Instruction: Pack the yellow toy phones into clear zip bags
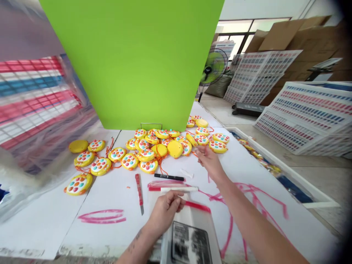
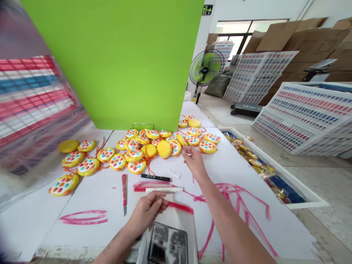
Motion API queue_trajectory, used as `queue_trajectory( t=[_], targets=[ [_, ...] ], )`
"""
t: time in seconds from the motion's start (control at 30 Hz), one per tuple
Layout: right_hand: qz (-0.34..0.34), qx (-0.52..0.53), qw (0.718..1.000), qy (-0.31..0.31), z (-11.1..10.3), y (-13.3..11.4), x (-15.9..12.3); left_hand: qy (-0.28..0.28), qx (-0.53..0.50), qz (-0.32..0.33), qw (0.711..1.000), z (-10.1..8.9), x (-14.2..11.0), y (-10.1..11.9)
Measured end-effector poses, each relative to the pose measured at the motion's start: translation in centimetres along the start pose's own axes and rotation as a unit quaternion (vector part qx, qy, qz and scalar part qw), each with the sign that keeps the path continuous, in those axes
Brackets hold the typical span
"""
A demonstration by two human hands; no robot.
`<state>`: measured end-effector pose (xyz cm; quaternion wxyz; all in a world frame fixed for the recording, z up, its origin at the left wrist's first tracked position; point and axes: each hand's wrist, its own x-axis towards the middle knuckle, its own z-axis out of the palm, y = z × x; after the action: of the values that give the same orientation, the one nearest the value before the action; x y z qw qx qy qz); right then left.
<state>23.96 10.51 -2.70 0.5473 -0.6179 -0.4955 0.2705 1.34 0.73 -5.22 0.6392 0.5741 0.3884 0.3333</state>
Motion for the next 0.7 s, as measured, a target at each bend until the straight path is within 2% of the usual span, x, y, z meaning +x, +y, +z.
queue_trajectory(
  t=[0.1, 0.2, 0.33, 0.43, 0.57, 0.7],
  targets=[
    [-0.005, -0.061, 0.997, -0.041, 2.8, 0.5, 3.3, 0.004, 0.01, 0.007, 1.0, -0.1, 0.1, -0.3],
    [-0.035, -0.112, 0.992, -0.048, 5.0, 0.5, 4.8, 0.005, 0.006, 0.011, 1.0, -0.1, 0.1, -0.4],
    [-0.086, -0.131, 0.986, -0.049, 7.2, 0.1, 3.7, 0.0, -0.004, 0.016, 1.0, 0.0, 0.0, -0.5],
    [-0.101, -0.111, 0.987, -0.06, 8.1, -0.3, 2.6, 0.001, -0.001, 0.01, 1.0, 0.1, 0.0, -0.4],
    [-0.079, -0.054, 0.994, -0.055, 7.1, -1.1, 2.0, 0.006, -0.007, 0.005, 1.0, -0.1, 0.0, -0.3],
    [-0.046, 0.02, 0.998, -0.05, 3.6, -2.4, -1.0, -0.013, -0.026, 0.032, 0.999, -0.3, -0.1, 0.0]
  ],
)
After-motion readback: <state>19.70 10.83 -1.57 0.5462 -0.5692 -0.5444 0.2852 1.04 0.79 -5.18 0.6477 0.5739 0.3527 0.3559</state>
